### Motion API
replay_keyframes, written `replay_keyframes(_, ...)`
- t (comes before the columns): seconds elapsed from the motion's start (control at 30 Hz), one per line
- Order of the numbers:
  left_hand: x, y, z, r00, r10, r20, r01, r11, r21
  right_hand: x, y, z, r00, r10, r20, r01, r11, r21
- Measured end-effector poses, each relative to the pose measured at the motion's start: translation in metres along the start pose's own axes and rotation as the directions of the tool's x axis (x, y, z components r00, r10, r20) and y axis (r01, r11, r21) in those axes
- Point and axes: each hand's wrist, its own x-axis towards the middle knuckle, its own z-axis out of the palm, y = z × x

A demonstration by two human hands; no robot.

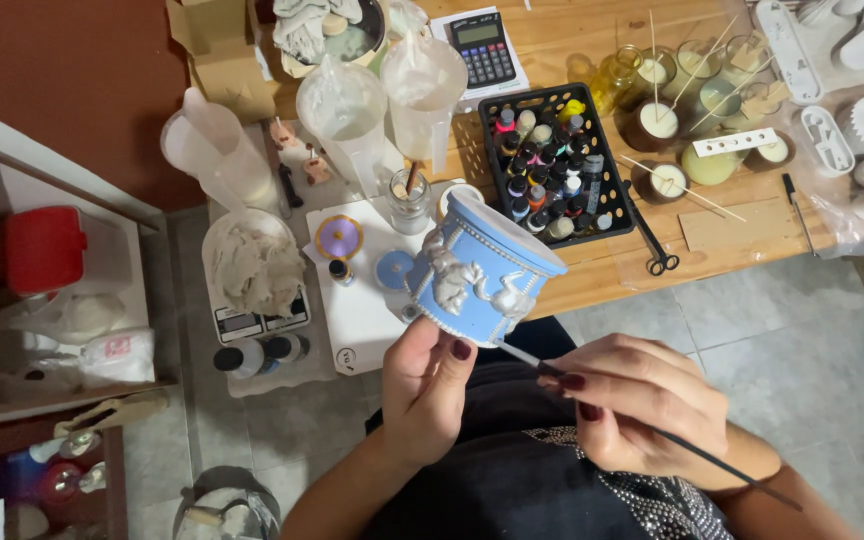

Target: Painting fine details on a decorative blue ceramic container using a thin paint brush.

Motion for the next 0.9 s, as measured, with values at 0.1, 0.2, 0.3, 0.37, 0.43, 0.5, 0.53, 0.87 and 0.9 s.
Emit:
replay_keyframes(0.1,-0.001,0.0,0.001,1.0,0.006,0.007,-0.006,1.0,-0.012,0.001,-0.001,-0.002,1.0,0.01,0.02,-0.01,1.0,0.013)
replay_keyframes(0.2,0.0,0.001,0.001,1.0,0.002,0.015,-0.002,1.0,-0.017,0.002,-0.002,-0.002,1.0,0.014,0.028,-0.014,1.0,0.011)
replay_keyframes(0.3,0.002,0.004,0.003,1.0,-0.002,0.015,0.002,1.0,-0.006,0.001,-0.001,-0.001,1.0,0.012,0.022,-0.012,1.0,0.014)
replay_keyframes(0.37,0.001,0.002,0.001,1.0,0.0,0.016,0.0,1.0,0.001,0.001,0.0,-0.001,1.0,0.014,0.015,-0.014,1.0,0.017)
replay_keyframes(0.43,-0.004,-0.005,-0.003,1.0,-0.012,0.012,0.012,1.0,-0.016,0.003,0.0,-0.002,1.0,0.011,0.019,-0.011,1.0,0.019)
replay_keyframes(0.5,0.001,0.002,0.001,1.0,-0.012,0.014,0.013,1.0,-0.019,0.002,0.0,-0.001,1.0,0.014,0.018,-0.014,1.0,0.017)
replay_keyframes(0.53,0.003,0.006,0.003,1.0,-0.012,0.015,0.012,1.0,-0.023,0.001,0.0,-0.001,1.0,0.016,0.017,-0.016,1.0,0.016)
replay_keyframes(0.87,0.001,0.005,0.002,1.0,-0.01,0.024,0.01,1.0,0.024,-0.004,0.0,-0.004,0.997,0.077,-0.016,-0.078,0.997,-0.02)
replay_keyframes(0.9,0.002,0.005,0.002,1.0,-0.007,0.024,0.007,1.0,0.012,-0.004,0.001,-0.004,0.998,0.062,-0.018,-0.063,0.998,-0.021)
